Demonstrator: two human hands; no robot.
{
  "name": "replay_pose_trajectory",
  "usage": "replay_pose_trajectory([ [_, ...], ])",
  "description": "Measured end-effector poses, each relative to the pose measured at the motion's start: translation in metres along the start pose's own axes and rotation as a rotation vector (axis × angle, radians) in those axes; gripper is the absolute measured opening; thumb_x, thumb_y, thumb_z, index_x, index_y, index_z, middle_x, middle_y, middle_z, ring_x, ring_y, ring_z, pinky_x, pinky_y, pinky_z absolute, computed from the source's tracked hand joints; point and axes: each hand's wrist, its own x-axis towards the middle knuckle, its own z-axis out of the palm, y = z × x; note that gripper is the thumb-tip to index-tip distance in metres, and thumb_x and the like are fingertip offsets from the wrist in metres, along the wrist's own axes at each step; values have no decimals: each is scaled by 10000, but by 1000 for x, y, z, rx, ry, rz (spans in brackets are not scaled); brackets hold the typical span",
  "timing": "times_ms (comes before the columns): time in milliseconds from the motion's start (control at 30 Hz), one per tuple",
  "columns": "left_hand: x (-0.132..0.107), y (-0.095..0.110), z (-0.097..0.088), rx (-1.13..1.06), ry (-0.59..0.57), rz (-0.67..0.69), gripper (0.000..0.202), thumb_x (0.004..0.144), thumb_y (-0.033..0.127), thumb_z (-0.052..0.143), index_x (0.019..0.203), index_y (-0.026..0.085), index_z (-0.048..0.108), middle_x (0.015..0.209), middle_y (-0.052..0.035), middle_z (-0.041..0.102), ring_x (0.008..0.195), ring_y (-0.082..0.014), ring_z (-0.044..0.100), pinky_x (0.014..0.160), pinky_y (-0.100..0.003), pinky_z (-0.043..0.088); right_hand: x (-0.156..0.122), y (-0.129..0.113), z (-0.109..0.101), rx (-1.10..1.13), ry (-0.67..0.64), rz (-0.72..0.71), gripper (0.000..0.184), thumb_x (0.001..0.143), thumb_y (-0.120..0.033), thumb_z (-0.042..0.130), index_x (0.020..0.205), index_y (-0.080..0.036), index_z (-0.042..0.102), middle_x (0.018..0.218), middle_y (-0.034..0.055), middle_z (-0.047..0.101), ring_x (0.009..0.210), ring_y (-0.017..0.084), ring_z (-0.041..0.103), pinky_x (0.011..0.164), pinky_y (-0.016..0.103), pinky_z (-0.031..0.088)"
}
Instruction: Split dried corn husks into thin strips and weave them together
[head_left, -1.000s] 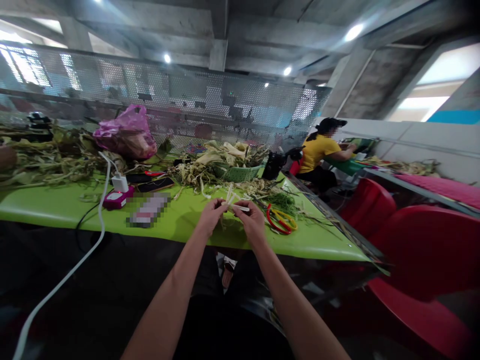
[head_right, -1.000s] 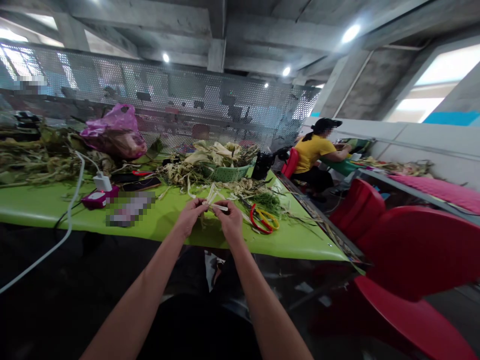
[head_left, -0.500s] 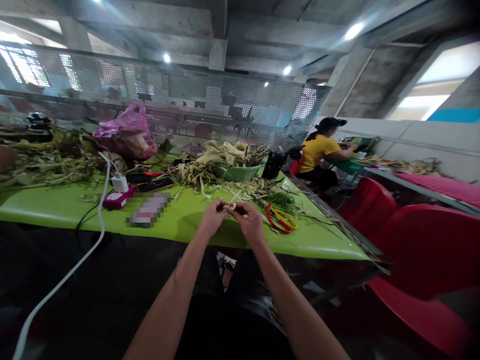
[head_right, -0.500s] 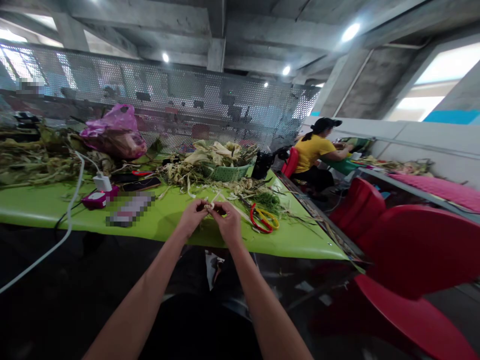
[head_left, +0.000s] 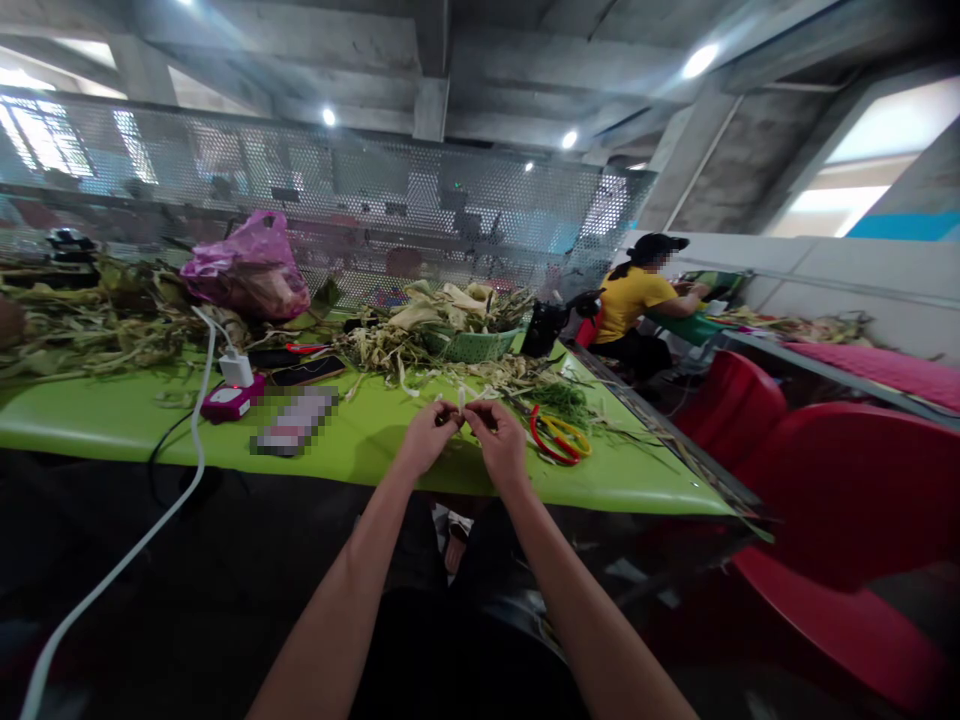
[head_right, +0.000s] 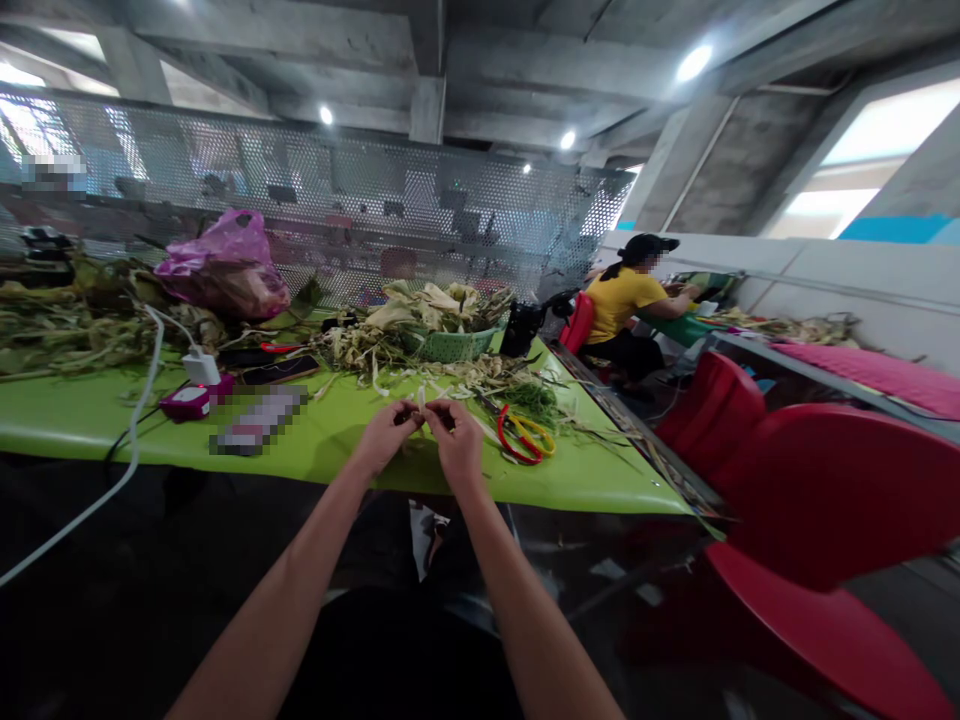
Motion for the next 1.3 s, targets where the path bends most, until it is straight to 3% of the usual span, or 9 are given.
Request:
replay_pose_trajectory([
  [467, -3, 9, -2, -160, -2, -71, 186, 756, 342, 568, 787, 159, 581, 634, 27, 499, 594, -99, 443, 580, -223, 364, 5, 11, 0, -60, -14, 59, 241, 788, -403, 572, 767, -171, 635, 708, 20, 611, 663, 162, 521, 614, 270, 400],
  [633, -1, 2, -1, -46, -12, -88, 127, 732, 291, 574, 709, 167, 560, 603, 36, 470, 574, -92, 425, 543, -213, 338, 4, 8, -1, 20, 70, -13, 223, 763, -391, 617, 831, -183, 659, 809, 33, 623, 747, 175, 551, 688, 290, 425],
  [867, -2, -2, 0, 121, -36, -96, 154, 735, 315, 568, 711, 164, 546, 581, 40, 474, 544, -91, 404, 514, -227, 291, 3, -5, -4, 3, -60, -72, 158, 773, -347, 621, 806, -201, 670, 805, 30, 584, 717, 158, 521, 623, 270, 404],
  [1100, 2, -8, 2, -3, 106, -23, 217, 672, 235, 639, 797, 165, 476, 688, 37, 496, 629, -92, 468, 600, -228, 366, 3, 2, -1, 57, -101, -9, 175, 778, -358, 607, 722, -193, 603, 716, 4, 555, 667, 144, 486, 619, 262, 389],
  [1300, 0, -1, 0, -99, 85, -13, 220, 660, 200, 645, 774, 169, 460, 685, 36, 489, 633, -93, 471, 620, -236, 374, 4, 6, 1, 95, -99, 65, 217, 747, -403, 635, 777, -189, 612, 704, 1, 575, 659, 149, 504, 636, 269, 407],
])
